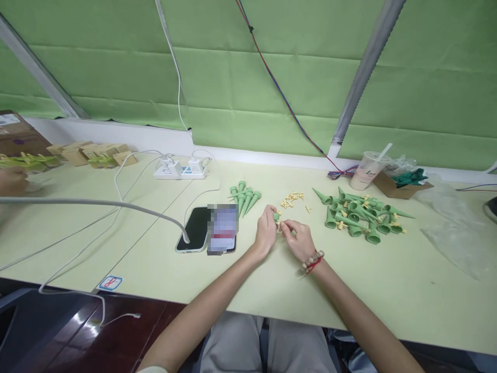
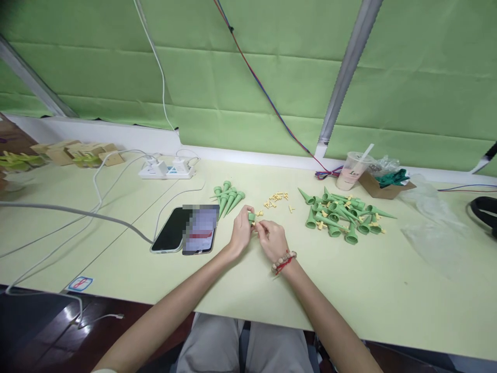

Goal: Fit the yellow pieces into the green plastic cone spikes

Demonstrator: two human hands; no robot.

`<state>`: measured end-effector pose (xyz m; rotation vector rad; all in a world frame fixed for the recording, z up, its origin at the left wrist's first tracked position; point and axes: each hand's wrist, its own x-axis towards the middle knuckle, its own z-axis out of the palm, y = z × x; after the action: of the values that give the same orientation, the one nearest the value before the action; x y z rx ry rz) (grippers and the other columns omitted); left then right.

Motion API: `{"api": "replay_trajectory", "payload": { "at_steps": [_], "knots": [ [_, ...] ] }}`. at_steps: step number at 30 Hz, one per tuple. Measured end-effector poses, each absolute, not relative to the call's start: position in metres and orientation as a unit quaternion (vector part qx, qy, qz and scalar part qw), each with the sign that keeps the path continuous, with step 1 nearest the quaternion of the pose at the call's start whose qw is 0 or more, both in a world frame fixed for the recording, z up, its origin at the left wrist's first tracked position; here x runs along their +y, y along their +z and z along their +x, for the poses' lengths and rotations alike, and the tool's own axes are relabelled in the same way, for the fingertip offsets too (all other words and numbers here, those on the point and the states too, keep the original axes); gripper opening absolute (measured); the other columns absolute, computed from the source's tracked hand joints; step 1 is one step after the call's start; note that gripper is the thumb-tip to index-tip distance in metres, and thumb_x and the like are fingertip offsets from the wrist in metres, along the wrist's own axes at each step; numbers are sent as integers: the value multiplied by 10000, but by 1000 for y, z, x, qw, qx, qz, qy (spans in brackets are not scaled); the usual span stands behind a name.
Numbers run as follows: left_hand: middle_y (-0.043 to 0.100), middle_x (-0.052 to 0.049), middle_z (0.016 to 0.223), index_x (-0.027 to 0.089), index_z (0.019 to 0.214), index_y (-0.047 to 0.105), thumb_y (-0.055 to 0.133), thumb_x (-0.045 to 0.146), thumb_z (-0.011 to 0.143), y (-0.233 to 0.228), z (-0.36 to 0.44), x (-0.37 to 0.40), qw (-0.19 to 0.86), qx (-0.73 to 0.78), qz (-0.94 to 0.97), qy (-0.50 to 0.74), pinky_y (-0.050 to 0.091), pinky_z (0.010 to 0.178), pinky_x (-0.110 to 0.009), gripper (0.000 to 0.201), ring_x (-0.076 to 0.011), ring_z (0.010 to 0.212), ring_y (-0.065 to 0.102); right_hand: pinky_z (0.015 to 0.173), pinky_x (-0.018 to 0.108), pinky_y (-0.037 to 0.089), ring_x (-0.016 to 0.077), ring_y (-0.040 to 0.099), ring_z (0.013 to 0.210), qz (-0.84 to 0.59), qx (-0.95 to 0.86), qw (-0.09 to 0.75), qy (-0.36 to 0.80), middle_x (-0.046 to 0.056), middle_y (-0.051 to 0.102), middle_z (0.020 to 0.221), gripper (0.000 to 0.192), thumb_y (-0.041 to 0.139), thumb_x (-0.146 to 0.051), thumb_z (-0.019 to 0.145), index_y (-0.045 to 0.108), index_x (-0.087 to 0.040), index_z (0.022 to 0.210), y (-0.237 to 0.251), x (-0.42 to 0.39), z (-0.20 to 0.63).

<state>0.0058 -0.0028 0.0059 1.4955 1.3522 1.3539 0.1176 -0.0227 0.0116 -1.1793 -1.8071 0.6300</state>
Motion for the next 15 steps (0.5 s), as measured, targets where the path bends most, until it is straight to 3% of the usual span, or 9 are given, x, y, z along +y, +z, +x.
{"api": "replay_trajectory", "payload": {
  "at_steps": [5,8,12,15],
  "knots": [
    [344,54,550,195,837,443,181,350,887,7,3,-8,287,495,642,510,285,508,-218,308,-93,475,350,549,250,325,107,398,508,-419,-552,393,605,-35,411,505,365,524,-493,737,473,-177,561,14,-19,121],
    [317,59,515,197,852,462,178,357,888,7,3,-10,267,475,681,489,275,516,-227,328,-95,461,332,515,233,305,80,320,457,-384,-439,364,726,-71,321,473,350,588,-474,662,425,-186,549,13,-16,121],
    [359,56,525,199,837,469,230,385,874,8,7,-7,308,457,686,475,292,513,-211,304,-84,468,365,487,235,296,82,291,422,-415,-443,369,703,-82,256,434,431,520,-550,697,332,-210,511,10,-13,117],
    [396,55,517,194,802,456,248,382,858,12,10,-1,412,468,599,502,300,457,-184,285,-73,431,379,530,256,337,115,403,471,-485,-576,382,536,-36,395,467,457,383,-591,786,418,-198,554,9,-12,119]
  ]
}}
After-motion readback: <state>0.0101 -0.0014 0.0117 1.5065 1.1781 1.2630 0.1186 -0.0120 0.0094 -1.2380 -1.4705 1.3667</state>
